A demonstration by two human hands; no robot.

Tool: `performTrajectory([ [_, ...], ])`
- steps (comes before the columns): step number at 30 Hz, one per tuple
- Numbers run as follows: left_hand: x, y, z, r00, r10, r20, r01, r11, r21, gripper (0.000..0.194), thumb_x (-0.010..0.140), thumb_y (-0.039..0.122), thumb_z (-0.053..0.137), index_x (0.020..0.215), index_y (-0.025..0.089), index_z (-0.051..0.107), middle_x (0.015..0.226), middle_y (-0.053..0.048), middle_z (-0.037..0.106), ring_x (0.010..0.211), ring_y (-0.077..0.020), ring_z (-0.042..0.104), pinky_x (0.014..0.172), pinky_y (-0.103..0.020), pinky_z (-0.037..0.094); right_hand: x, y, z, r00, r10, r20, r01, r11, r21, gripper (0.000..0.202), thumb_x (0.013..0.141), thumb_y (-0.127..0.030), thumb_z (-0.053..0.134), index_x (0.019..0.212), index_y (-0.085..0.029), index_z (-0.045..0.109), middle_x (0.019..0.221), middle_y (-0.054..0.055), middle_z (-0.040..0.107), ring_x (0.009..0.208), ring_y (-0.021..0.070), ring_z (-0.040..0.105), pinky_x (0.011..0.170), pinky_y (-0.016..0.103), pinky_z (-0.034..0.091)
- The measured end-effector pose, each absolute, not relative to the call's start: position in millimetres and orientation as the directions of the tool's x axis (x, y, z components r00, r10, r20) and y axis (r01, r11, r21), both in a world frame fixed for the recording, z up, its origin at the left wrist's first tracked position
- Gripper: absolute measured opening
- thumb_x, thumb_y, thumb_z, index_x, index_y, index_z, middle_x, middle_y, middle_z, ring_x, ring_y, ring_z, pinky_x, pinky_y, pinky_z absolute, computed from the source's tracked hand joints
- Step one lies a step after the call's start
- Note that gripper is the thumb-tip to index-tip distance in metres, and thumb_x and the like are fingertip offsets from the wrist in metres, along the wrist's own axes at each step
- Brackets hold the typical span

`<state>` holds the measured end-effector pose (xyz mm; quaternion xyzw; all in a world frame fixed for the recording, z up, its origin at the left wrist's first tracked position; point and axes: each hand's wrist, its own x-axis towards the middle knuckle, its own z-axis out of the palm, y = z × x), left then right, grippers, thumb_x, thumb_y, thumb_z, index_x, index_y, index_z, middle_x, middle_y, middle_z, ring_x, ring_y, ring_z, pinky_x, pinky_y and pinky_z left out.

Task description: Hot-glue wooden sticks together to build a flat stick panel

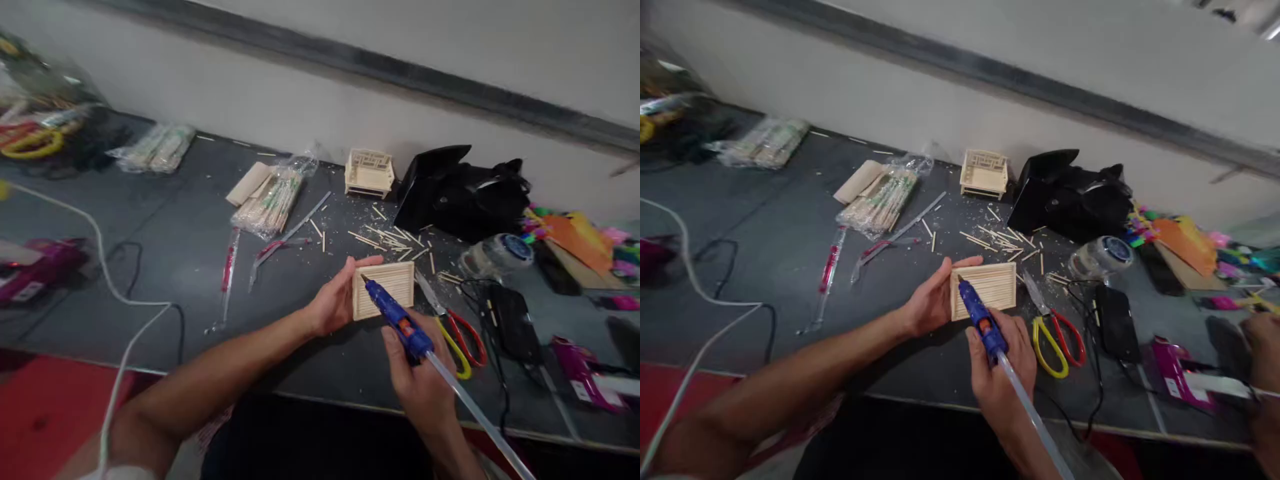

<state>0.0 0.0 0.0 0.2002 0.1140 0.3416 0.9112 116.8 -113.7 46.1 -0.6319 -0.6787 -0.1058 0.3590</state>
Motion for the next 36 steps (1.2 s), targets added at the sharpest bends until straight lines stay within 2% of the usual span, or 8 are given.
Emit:
performTrajectory([
  [8, -1, 1, -2, 0.767, 0.641, -0.026, -0.565, 0.694, 0.447, 0.047, 0.094, 0.056, 0.056, 0.125, 0.023, 0.066, 0.119, -0.01, 0.07, 0.103, -0.0245, 0.066, 0.091, -0.037, 0.048, 118, -108, 42, 0.158, 0.794, 0.587, 0.902, 0.126, -0.413, 0.028, 0.098, -0.044, 0.05, 0.103, -0.019, 0.061, 0.081, 0.007, 0.067, 0.072, 0.0219, 0.067, 0.063, 0.035, 0.053],
  [18, 0, 0, -2, 0.756, 0.655, -0.016, -0.575, 0.675, 0.462, 0.047, 0.093, 0.056, 0.057, 0.126, 0.023, 0.065, 0.123, -0.01, 0.069, 0.109, -0.0263, 0.064, 0.097, -0.039, 0.045, 117, -108, 49, 0.056, 0.806, 0.589, 0.908, 0.203, -0.365, 0.022, 0.099, -0.039, 0.05, 0.107, -0.02, 0.058, 0.085, 0.005, 0.067, 0.075, 0.0208, 0.064, 0.064, 0.033, 0.051],
  [22, 1, 0, -3, 0.755, 0.656, -0.023, -0.574, 0.677, 0.461, 0.05, 0.089, 0.058, 0.061, 0.125, 0.024, 0.065, 0.122, -0.01, 0.07, 0.108, -0.0264, 0.065, 0.095, -0.04, 0.045, 116, -109, 48, 0.044, 0.816, 0.576, 0.9, 0.218, -0.378, 0.021, 0.099, -0.038, 0.05, 0.108, -0.021, 0.057, 0.083, 0.005, 0.066, 0.073, 0.0215, 0.063, 0.063, 0.034, 0.05],
  [31, -1, -1, -3, 0.742, 0.67, -0.036, -0.582, 0.669, 0.462, 0.051, 0.093, 0.056, 0.056, 0.129, 0.021, 0.063, 0.123, -0.011, 0.069, 0.11, -0.0278, 0.065, 0.097, -0.041, 0.045, 115, -112, 41, 0.026, 0.817, 0.576, 0.893, 0.24, -0.381, 0.019, 0.098, -0.036, 0.051, 0.109, -0.021, 0.056, 0.083, 0.004, 0.064, 0.072, 0.0208, 0.062, 0.063, 0.034, 0.05],
  [36, -1, -1, -2, 0.733, 0.678, -0.061, -0.579, 0.668, 0.468, 0.049, 0.09, 0.057, 0.061, 0.125, 0.023, 0.065, 0.121, -0.01, 0.07, 0.107, -0.0264, 0.066, 0.094, -0.039, 0.047, 115, -113, 38, 0.009, 0.809, 0.588, 0.895, 0.256, -0.365, 0.022, 0.098, -0.035, 0.052, 0.112, -0.019, 0.056, 0.085, 0.006, 0.066, 0.075, 0.0213, 0.062, 0.066, 0.034, 0.05],
])
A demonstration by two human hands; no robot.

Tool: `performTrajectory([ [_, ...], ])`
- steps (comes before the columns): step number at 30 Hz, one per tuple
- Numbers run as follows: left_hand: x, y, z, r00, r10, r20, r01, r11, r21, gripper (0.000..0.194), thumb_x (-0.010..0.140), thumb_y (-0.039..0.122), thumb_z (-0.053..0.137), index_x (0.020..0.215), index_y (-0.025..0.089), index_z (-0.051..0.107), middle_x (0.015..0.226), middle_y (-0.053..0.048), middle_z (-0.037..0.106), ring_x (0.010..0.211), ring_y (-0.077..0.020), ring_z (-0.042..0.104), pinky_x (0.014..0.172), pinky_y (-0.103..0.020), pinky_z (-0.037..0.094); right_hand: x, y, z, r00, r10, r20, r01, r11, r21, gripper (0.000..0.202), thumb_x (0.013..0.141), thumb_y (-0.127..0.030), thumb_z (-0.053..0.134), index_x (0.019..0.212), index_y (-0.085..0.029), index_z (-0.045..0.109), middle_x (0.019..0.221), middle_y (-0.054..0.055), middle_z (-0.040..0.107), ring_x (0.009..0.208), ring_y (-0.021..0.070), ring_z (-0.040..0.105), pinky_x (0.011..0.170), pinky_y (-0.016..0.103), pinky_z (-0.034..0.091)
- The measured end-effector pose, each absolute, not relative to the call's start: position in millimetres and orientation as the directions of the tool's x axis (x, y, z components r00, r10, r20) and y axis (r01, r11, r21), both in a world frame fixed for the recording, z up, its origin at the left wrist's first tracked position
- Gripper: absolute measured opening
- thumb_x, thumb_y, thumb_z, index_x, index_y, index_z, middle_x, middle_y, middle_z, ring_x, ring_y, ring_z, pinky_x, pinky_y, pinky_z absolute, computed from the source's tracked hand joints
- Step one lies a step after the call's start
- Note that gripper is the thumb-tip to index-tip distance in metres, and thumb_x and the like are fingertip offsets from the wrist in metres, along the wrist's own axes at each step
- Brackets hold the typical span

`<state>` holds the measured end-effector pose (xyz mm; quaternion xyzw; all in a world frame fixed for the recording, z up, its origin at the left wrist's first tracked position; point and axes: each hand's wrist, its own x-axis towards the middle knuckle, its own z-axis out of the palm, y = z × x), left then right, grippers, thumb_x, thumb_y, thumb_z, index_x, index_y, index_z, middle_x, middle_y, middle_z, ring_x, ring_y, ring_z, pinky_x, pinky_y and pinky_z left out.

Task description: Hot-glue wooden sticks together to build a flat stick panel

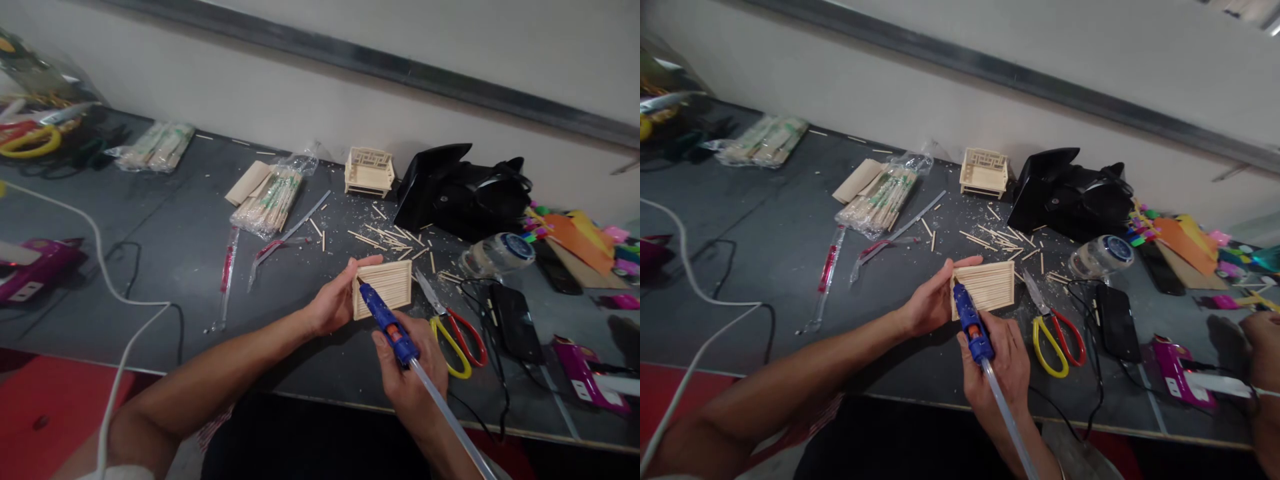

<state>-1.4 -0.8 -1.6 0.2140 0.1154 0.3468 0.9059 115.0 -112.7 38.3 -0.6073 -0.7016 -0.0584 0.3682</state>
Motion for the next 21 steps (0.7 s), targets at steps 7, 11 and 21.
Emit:
performTrajectory([
  [7, -0.3, -0.1, 2.1, 0.713, 0.696, -0.08, -0.594, 0.661, 0.459, 0.049, 0.09, 0.056, 0.06, 0.124, 0.022, 0.066, 0.119, -0.009, 0.071, 0.107, -0.0256, 0.065, 0.094, -0.039, 0.047, 115.7, -114.8, 35.1, -0.018, 0.807, 0.59, 0.895, 0.276, -0.351, 0.02, 0.098, -0.034, 0.051, 0.112, -0.019, 0.056, 0.086, 0.007, 0.066, 0.074, 0.0217, 0.063, 0.066, 0.036, 0.051],
  [11, -0.8, 0.9, 3.7, 0.711, 0.699, -0.076, -0.606, 0.664, 0.438, 0.046, 0.093, 0.054, 0.057, 0.123, 0.02, 0.066, 0.119, -0.01, 0.07, 0.108, -0.0252, 0.065, 0.097, -0.038, 0.046, 116.2, -117.0, 32.6, -0.012, 0.821, 0.571, 0.898, 0.26, -0.354, 0.021, 0.098, -0.036, 0.05, 0.111, -0.02, 0.055, 0.084, 0.006, 0.065, 0.072, 0.0213, 0.062, 0.064, 0.036, 0.051],
  [21, -1.6, 3.4, 4.3, 0.72, 0.686, -0.099, -0.604, 0.691, 0.398, 0.045, 0.098, 0.051, 0.05, 0.125, 0.018, 0.064, 0.117, -0.01, 0.072, 0.106, -0.0248, 0.067, 0.097, -0.038, 0.047, 117.9, -122.4, 29.4, -0.017, 0.831, 0.556, 0.888, 0.268, -0.374, 0.019, 0.098, -0.033, 0.052, 0.111, -0.019, 0.054, 0.084, 0.005, 0.065, 0.073, 0.02, 0.061, 0.065, 0.034, 0.051],
])
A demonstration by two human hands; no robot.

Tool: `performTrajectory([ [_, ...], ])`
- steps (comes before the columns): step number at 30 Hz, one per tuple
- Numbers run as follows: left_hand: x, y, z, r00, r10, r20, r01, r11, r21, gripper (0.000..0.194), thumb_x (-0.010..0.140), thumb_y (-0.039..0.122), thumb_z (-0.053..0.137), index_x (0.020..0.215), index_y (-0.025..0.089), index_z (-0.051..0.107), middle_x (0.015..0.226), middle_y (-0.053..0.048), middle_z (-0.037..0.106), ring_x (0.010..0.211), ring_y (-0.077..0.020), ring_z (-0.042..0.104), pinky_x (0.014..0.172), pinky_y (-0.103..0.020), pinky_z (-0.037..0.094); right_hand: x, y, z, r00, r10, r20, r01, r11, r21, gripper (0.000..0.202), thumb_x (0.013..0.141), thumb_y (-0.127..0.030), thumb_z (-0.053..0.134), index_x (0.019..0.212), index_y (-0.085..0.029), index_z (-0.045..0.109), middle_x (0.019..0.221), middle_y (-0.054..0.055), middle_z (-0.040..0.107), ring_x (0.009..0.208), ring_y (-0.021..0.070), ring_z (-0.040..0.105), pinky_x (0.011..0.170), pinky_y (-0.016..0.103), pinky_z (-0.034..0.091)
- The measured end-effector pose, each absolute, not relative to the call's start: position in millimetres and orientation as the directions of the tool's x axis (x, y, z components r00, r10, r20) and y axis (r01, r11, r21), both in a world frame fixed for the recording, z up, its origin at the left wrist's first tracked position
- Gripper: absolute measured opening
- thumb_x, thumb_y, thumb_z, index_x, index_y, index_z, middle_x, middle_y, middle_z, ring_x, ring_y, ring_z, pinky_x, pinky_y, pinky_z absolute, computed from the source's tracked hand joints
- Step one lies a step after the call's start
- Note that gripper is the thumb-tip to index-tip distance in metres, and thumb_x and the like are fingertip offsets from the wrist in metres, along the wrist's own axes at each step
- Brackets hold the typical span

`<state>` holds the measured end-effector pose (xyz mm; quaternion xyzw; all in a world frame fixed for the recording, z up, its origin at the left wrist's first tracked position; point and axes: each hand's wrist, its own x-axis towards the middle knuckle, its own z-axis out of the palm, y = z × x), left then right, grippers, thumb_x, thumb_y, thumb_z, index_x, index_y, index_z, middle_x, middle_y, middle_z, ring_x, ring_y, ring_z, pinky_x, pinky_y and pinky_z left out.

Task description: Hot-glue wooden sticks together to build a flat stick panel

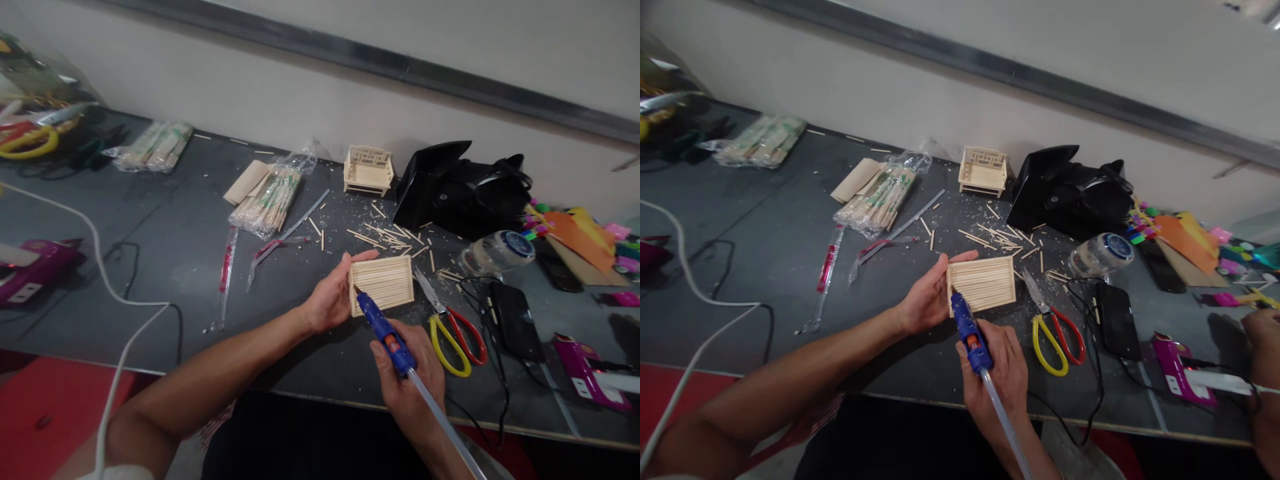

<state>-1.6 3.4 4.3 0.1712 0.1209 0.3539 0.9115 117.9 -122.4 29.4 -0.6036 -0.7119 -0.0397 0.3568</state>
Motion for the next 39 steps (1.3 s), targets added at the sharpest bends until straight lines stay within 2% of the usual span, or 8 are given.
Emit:
performTrajectory([
  [16, -2, 6, 6, 0.71, 0.694, -0.114, -0.615, 0.692, 0.379, 0.047, 0.104, 0.048, 0.032, 0.12, 0.019, 0.066, 0.107, -0.009, 0.074, 0.097, -0.023, 0.07, 0.098, -0.043, 0.048, 122, -134, 24, -0.002, 0.847, 0.531, 0.86, 0.272, -0.431, 0.019, 0.097, -0.033, 0.053, 0.112, -0.02, 0.055, 0.083, 0.005, 0.065, 0.071, 0.0199, 0.064, 0.064, 0.034, 0.053],
  [23, -2, 8, 5, 0.703, 0.705, -0.099, -0.639, 0.686, 0.346, 0.043, 0.101, 0.047, 0.043, 0.122, 0.016, 0.064, 0.114, -0.013, 0.072, 0.107, -0.0263, 0.067, 0.103, -0.045, 0.044, 124, -139, 24, 0.011, 0.858, 0.514, 0.851, 0.262, -0.456, 0.019, 0.097, -0.033, 0.053, 0.11, -0.021, 0.055, 0.083, 0.004, 0.066, 0.072, 0.02, 0.064, 0.065, 0.034, 0.053],
  [32, -2, 4, 7, 0.711, 0.694, -0.112, -0.617, 0.692, 0.375, 0.041, 0.102, 0.046, 0.043, 0.119, 0.017, 0.067, 0.107, -0.009, 0.074, 0.099, -0.0221, 0.069, 0.094, -0.037, 0.049, 120, -115, 33, 0.05, 0.799, 0.599, 0.867, 0.263, -0.423, 0.017, 0.098, -0.034, 0.051, 0.109, -0.021, 0.054, 0.083, 0.004, 0.064, 0.072, 0.0196, 0.063, 0.062, 0.033, 0.051],
  [39, -3, 3, 7, 0.723, 0.685, -0.087, -0.609, 0.692, 0.387, 0.041, 0.097, 0.048, 0.052, 0.12, 0.017, 0.067, 0.111, -0.01, 0.073, 0.102, -0.0238, 0.068, 0.097, -0.037, 0.047, 118, -106, 30, 0.022, 0.804, 0.594, 0.856, 0.292, -0.426, 0.021, 0.097, -0.033, 0.052, 0.114, -0.021, 0.055, 0.086, 0.005, 0.066, 0.075, 0.0207, 0.063, 0.065, 0.035, 0.052],
])
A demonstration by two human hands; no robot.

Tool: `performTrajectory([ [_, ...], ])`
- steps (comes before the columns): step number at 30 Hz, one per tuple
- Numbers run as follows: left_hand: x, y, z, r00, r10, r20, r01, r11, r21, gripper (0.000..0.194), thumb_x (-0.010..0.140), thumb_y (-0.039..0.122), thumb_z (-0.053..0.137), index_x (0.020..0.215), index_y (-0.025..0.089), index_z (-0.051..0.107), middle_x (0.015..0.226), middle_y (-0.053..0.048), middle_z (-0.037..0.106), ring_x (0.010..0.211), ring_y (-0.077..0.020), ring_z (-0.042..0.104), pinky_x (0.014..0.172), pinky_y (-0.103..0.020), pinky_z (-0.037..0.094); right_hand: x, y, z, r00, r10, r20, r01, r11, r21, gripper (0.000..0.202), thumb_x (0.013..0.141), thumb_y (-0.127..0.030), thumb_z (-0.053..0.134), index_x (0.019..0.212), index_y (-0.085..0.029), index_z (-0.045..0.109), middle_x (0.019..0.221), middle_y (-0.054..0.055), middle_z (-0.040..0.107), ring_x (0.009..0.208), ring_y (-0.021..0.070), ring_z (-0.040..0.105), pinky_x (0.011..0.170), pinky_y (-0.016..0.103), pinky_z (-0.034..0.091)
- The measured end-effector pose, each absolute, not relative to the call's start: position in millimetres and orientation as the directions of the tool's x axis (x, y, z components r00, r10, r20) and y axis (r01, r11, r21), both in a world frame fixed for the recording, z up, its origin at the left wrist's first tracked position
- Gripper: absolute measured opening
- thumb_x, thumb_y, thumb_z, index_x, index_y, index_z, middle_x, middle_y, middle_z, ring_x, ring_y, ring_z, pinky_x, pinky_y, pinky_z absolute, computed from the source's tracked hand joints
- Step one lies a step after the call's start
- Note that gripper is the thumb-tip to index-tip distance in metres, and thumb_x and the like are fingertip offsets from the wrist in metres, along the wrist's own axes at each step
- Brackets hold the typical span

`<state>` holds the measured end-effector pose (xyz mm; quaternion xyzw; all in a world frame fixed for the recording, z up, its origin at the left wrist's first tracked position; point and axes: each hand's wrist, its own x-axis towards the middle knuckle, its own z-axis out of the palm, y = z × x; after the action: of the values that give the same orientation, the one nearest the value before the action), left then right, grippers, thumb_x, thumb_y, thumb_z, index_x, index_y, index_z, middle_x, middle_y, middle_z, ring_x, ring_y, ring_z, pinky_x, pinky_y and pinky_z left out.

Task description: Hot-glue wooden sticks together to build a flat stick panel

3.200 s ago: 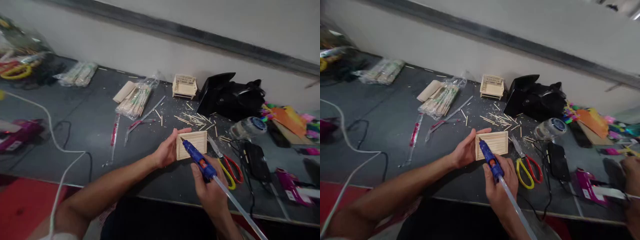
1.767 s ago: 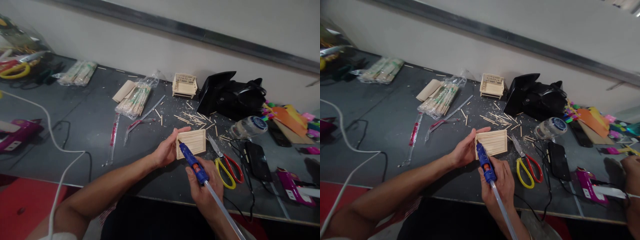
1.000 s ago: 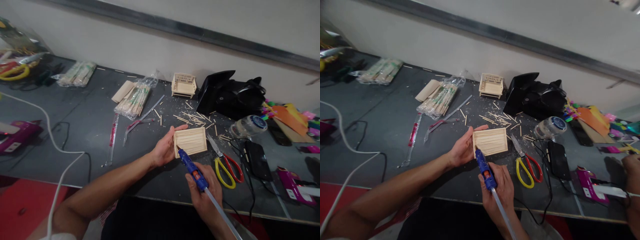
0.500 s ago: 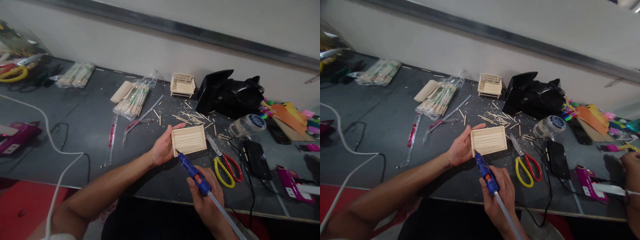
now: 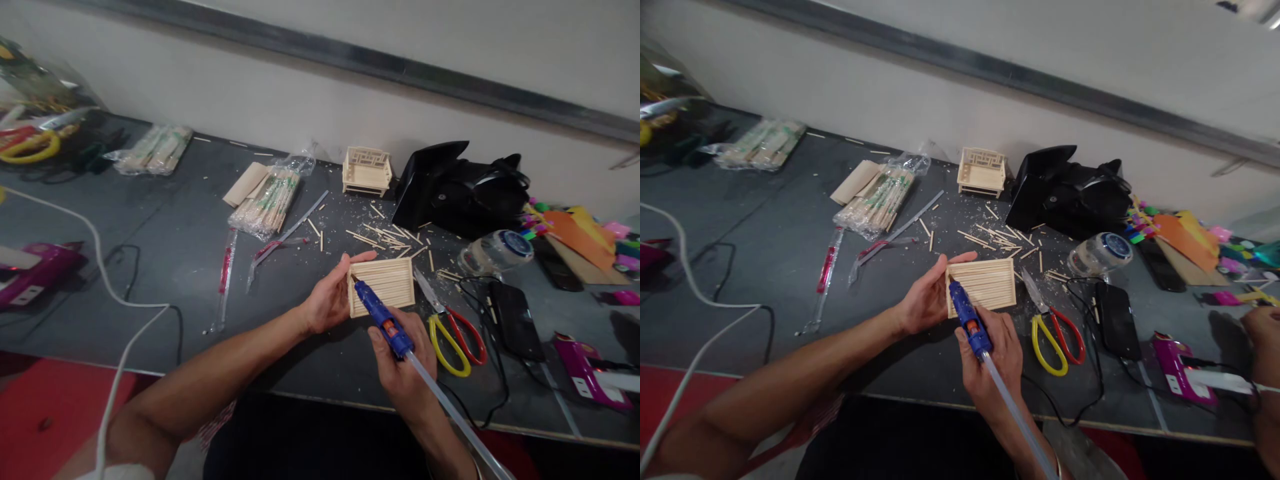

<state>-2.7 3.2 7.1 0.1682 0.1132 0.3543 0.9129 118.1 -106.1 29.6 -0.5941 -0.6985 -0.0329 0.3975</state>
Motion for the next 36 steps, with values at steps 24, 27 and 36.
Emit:
performTrajectory([
  [24, -2, 10, 11, 0.705, 0.69, -0.162, -0.619, 0.711, 0.335, 0.054, 0.106, 0.043, 0.022, 0.115, 0.015, 0.066, 0.099, -0.009, 0.075, 0.095, -0.0217, 0.071, 0.096, -0.04, 0.049, 123, -147, 10, 0.03, 0.846, 0.533, 0.826, 0.279, -0.489, 0.02, 0.097, -0.032, 0.054, 0.112, -0.02, 0.056, 0.085, 0.005, 0.067, 0.073, 0.0192, 0.065, 0.067, 0.033, 0.054],
  [27, -3, 11, 10, 0.719, 0.681, -0.139, -0.612, 0.716, 0.336, 0.053, 0.106, 0.044, 0.023, 0.116, 0.014, 0.066, 0.101, -0.01, 0.075, 0.096, -0.0221, 0.07, 0.093, -0.04, 0.049, 124, -148, 16, 0.052, 0.85, 0.524, 0.815, 0.267, -0.514, 0.018, 0.097, -0.034, 0.053, 0.109, -0.021, 0.057, 0.081, 0.004, 0.066, 0.07, 0.0184, 0.065, 0.063, 0.031, 0.054],
  [36, -6, 7, 3, 0.807, 0.59, -0.01, -0.53, 0.732, 0.428, 0.049, 0.099, 0.053, 0.044, 0.127, 0.017, 0.063, 0.11, -0.012, 0.073, 0.1, -0.0254, 0.068, 0.094, -0.039, 0.046, 128, -135, 28, 0.179, 0.885, 0.43, 0.739, 0.167, -0.652, 0.022, 0.097, -0.038, 0.051, 0.102, -0.021, 0.064, 0.087, 0.005, 0.072, 0.08, 0.0203, 0.07, 0.069, 0.031, 0.056],
])
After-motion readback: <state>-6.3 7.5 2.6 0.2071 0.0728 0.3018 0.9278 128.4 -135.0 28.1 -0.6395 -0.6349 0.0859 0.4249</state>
